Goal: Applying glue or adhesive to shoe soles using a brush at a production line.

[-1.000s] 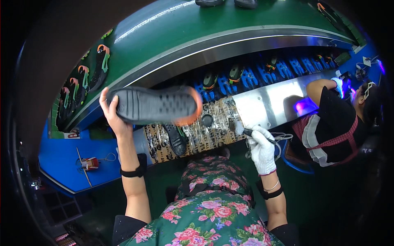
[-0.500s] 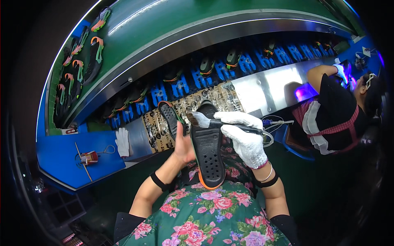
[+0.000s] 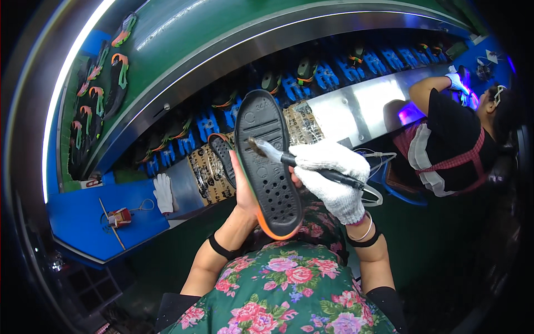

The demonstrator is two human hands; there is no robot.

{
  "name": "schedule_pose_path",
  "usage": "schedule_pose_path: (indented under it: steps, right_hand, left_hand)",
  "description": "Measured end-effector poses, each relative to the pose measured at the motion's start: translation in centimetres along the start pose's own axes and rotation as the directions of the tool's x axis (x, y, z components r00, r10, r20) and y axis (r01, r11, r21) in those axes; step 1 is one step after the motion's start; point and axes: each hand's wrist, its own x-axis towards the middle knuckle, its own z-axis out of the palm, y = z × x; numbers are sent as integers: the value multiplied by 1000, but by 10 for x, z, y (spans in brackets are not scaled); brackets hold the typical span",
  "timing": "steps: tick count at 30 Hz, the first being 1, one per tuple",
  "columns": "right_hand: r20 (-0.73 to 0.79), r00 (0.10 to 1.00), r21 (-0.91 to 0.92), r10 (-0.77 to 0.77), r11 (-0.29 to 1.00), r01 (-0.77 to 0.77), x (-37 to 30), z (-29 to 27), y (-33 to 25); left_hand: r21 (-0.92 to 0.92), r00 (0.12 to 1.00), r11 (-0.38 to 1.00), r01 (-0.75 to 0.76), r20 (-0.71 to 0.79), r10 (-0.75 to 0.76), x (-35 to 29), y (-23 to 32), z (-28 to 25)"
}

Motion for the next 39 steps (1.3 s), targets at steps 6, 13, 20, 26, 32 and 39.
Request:
schedule_pose_path:
  steps: [6, 13, 20, 26, 32, 39]
  right_hand:
    - [108, 875, -511, -472, 728, 456, 18, 2, -16]
    - [230, 819, -693, -526, 502, 517, 10, 14, -10]
    - [64, 866, -477, -496, 747, 463, 8, 12, -10]
    - [315, 811, -589, -493, 568, 574, 3, 18, -10]
    - [109, 861, -449, -497, 748, 489, 1, 9, -3]
    - [231, 883, -361, -409, 806, 469, -10, 3, 0]
  left_hand:
    - [-7, 986, 989, -144, 86, 144, 6, -11, -3]
    - [370, 979, 908, -196, 19, 204, 8, -40, 12]
    - [327, 994, 938, -112, 31, 108, 5, -35, -8]
    - [-247, 827, 967, 67, 556, 84, 24, -34, -34]
    - [478, 939, 814, -331, 80, 334, 26, -27, 7]
    - [17, 671, 964, -267, 721, 173, 61, -26, -67]
